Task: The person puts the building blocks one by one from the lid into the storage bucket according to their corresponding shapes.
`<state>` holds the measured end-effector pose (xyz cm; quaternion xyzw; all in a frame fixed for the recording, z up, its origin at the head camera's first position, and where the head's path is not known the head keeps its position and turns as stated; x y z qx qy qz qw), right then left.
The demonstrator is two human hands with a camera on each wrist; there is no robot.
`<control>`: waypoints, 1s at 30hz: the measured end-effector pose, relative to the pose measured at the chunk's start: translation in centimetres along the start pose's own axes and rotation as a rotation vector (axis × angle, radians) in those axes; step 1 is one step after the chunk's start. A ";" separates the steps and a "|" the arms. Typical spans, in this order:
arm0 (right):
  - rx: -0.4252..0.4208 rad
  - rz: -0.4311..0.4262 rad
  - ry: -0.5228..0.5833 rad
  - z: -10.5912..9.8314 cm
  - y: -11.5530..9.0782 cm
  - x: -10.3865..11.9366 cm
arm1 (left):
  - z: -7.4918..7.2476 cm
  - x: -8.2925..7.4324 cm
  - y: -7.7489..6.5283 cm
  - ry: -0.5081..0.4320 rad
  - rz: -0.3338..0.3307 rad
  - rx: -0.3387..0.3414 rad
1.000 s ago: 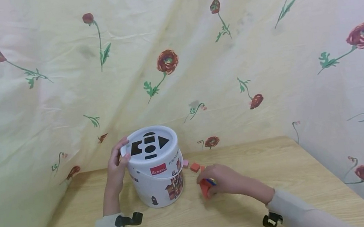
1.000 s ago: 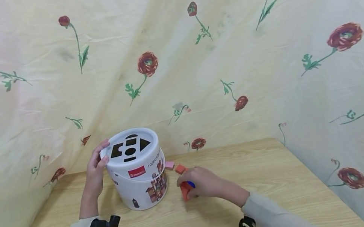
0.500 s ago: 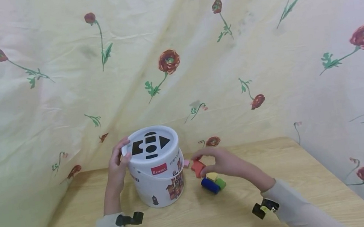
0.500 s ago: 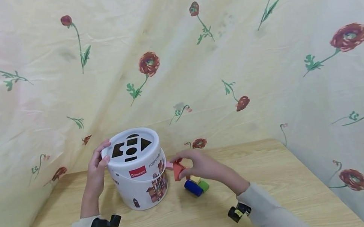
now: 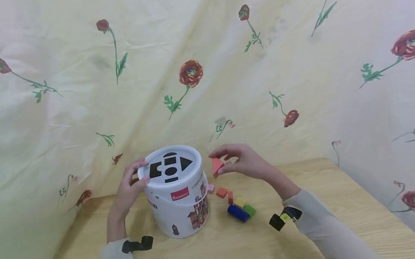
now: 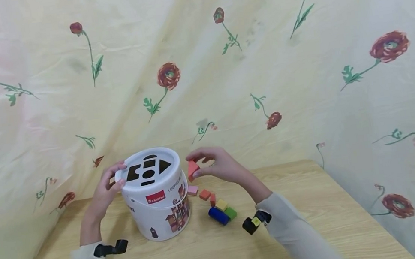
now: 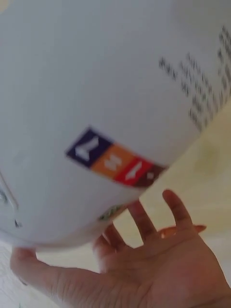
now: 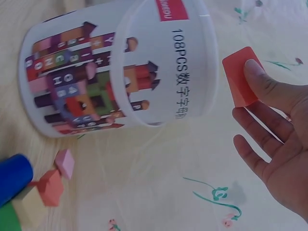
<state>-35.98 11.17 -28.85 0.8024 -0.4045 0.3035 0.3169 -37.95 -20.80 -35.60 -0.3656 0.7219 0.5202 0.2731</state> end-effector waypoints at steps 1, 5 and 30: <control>-0.004 0.002 0.017 -0.1 0.2 0.0 | -0.1 -0.1 0.1 0.012 0.000 0.014; -0.010 0.032 0.099 -0.3 1.0 0.0 | -0.4 -0.5 0.4 0.033 -0.001 0.046; -0.004 0.011 0.253 2.0 5.6 1.3 | 0.2 0.0 0.6 -0.008 -0.011 -0.033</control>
Point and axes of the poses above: each hand's wrist, its own y-axis towards the middle knuckle, its own z-axis out of the palm, x = y × z, the point moved 8 cm from there along y, towards the middle knuckle, and after that the axes turned 10 degrees about z, right-handed, at the moved point
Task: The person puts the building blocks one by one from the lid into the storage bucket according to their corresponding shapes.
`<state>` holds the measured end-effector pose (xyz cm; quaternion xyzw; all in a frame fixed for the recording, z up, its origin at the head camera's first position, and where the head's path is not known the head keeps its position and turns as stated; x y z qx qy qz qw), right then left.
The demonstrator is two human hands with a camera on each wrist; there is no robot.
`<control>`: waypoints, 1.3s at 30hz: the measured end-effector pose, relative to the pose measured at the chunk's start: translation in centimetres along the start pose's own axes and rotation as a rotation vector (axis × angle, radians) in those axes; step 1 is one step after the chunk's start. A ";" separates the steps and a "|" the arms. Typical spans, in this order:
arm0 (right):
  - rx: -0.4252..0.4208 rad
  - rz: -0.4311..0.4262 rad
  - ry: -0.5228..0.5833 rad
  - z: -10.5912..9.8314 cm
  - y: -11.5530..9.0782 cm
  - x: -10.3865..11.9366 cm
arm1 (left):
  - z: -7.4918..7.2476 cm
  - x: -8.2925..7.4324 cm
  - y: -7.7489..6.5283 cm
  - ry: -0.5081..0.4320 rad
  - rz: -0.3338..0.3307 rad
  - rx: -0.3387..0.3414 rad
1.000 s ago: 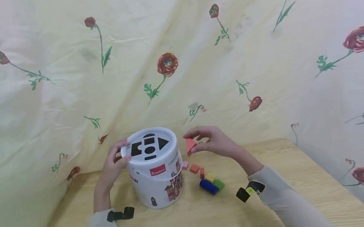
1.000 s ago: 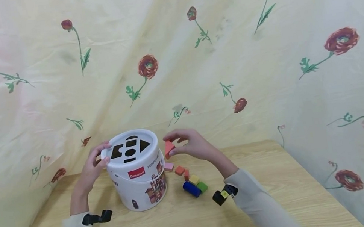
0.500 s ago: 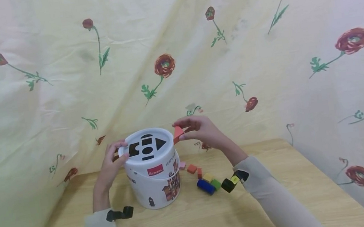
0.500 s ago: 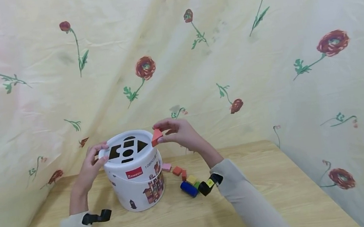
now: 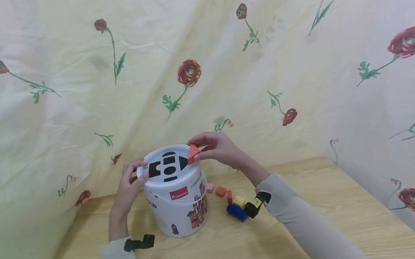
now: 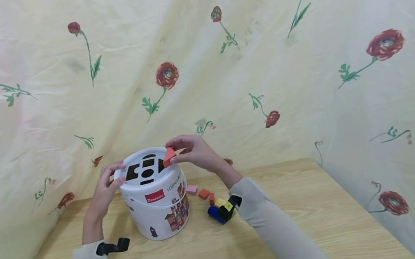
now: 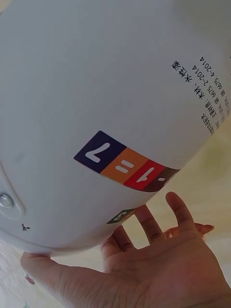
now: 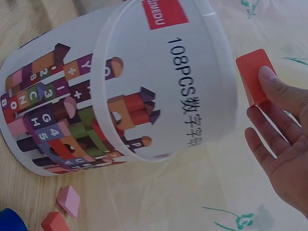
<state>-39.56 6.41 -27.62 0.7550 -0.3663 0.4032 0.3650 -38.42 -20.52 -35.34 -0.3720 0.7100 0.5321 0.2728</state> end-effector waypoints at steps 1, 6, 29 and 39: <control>0.003 -0.003 -0.002 0.2 0.1 0.0 | 0.0 0.0 0.0 0.003 -0.002 -0.002; 0.019 0.009 0.000 0.9 0.5 -0.3 | 0.1 -0.2 0.1 0.003 -0.001 0.000; 0.048 0.099 -0.057 1.9 2.2 -1.5 | 0.1 0.0 0.0 0.002 -0.009 -0.004; 0.075 0.119 -0.111 2.4 2.4 -1.5 | -0.2 0.2 0.1 -0.006 0.002 -0.010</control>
Point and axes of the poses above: each hand's wrist, its own y-axis towards the middle knuckle, its own z-axis out of the palm, x = y × z, the point moved 8 cm from there along y, towards the middle knuckle, and after that the axes turned 10 degrees about z, right-handed, at the moved point
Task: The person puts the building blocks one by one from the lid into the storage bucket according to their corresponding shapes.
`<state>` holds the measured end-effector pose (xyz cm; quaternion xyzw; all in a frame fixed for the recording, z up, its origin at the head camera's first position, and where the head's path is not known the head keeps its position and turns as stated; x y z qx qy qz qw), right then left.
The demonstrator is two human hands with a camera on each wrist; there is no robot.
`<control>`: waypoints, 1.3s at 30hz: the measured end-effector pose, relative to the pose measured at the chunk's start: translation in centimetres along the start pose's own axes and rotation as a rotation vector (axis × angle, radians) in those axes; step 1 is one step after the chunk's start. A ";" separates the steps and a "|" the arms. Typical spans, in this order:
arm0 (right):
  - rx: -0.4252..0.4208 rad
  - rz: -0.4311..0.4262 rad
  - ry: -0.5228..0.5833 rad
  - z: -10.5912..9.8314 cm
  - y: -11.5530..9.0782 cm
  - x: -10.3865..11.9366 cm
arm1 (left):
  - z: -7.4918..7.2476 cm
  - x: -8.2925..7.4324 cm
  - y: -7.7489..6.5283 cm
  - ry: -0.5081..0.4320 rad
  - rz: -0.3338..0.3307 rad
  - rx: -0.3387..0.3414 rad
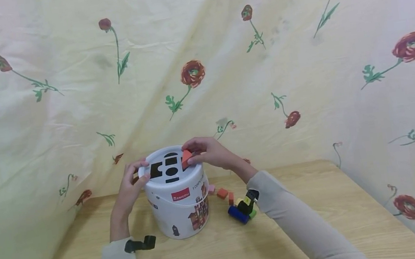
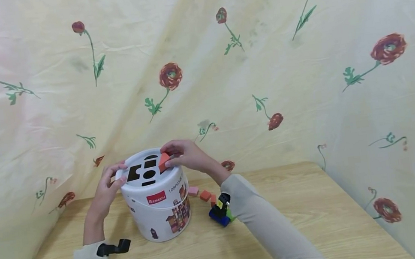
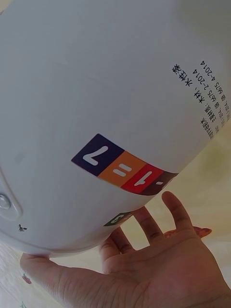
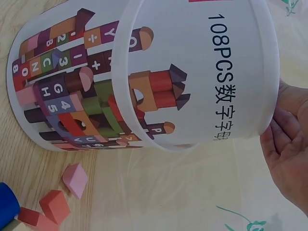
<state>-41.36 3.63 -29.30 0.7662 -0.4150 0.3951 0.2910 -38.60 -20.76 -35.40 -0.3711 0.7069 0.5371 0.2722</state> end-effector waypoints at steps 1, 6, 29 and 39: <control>0.002 0.000 -0.004 0.0 0.0 0.0 | 0.0 0.1 0.0 -0.003 -0.003 -0.002; 0.023 -0.004 -0.037 0.2 0.0 0.4 | 0.0 0.0 -0.1 -0.003 -0.008 -0.002; 0.069 -0.020 -0.118 0.8 0.5 1.0 | -0.1 -0.2 -0.2 -0.002 -0.011 -0.011; 0.058 -0.016 -0.116 0.8 0.3 1.1 | 0.0 -0.4 -0.2 -0.032 -0.009 -0.013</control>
Point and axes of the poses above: each hand's wrist, its own y-axis towards the middle knuckle, its own z-axis out of the palm, x = y × z, the point moved 8 cm from there along y, towards the middle knuckle, and after that the axes turned 10 degrees about z, right-handed, at the moved point
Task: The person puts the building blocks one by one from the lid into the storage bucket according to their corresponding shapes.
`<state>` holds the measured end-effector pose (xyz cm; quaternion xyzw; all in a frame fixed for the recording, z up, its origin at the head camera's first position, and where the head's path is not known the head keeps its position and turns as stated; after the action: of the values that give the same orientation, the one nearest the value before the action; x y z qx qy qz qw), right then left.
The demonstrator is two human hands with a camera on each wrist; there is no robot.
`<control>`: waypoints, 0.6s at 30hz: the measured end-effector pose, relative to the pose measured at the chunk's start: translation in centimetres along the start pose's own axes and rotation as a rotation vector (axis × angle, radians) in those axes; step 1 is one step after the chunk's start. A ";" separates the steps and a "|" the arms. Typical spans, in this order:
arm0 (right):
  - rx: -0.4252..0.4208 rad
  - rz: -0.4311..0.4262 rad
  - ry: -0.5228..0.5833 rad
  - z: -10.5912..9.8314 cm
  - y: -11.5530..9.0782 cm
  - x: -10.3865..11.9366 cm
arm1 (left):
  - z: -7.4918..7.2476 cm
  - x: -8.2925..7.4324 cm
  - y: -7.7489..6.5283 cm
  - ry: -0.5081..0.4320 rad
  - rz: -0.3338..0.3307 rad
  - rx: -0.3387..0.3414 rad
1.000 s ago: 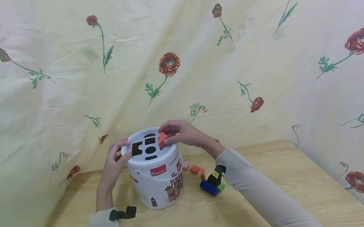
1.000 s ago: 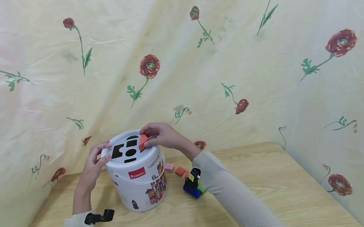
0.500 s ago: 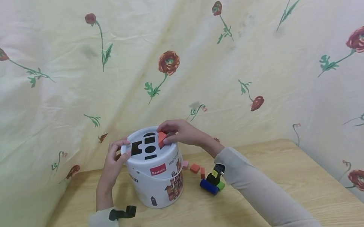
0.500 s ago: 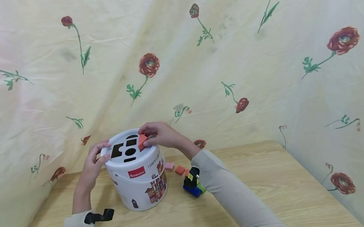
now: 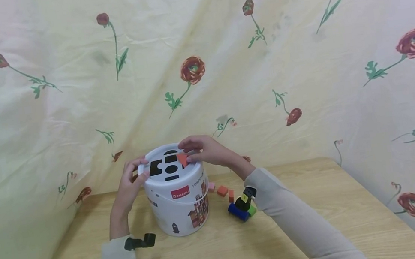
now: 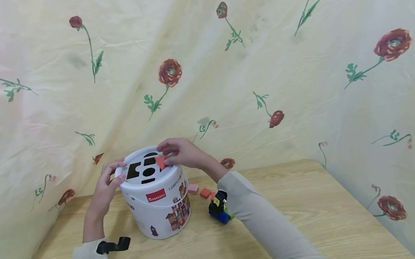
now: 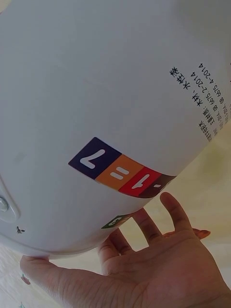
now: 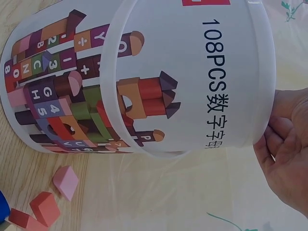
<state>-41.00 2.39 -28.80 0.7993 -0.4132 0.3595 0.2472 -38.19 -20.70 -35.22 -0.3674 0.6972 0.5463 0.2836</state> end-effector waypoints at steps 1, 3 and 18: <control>-0.001 -0.002 0.000 0.0 0.0 0.0 | 0.0 0.0 0.0 -0.001 0.000 0.000; -0.002 -0.002 0.000 0.0 0.1 -0.1 | 0.0 0.0 0.0 0.000 -0.003 0.002; -0.036 0.023 -0.074 -0.3 -0.1 0.1 | -0.1 0.4 0.1 0.007 0.001 -0.002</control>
<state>-40.99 2.54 -28.54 0.8027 -0.4376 0.3251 0.2421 -38.49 -20.84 -35.47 -0.3692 0.6979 0.5458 0.2806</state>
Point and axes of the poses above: each hand's wrist, its own y-axis towards the middle knuckle, its own z-axis out of the palm, x = y × z, the point moved 8 cm from there along y, towards the middle knuckle, and after that the axes turned 10 degrees about z, right-handed, at the moved point
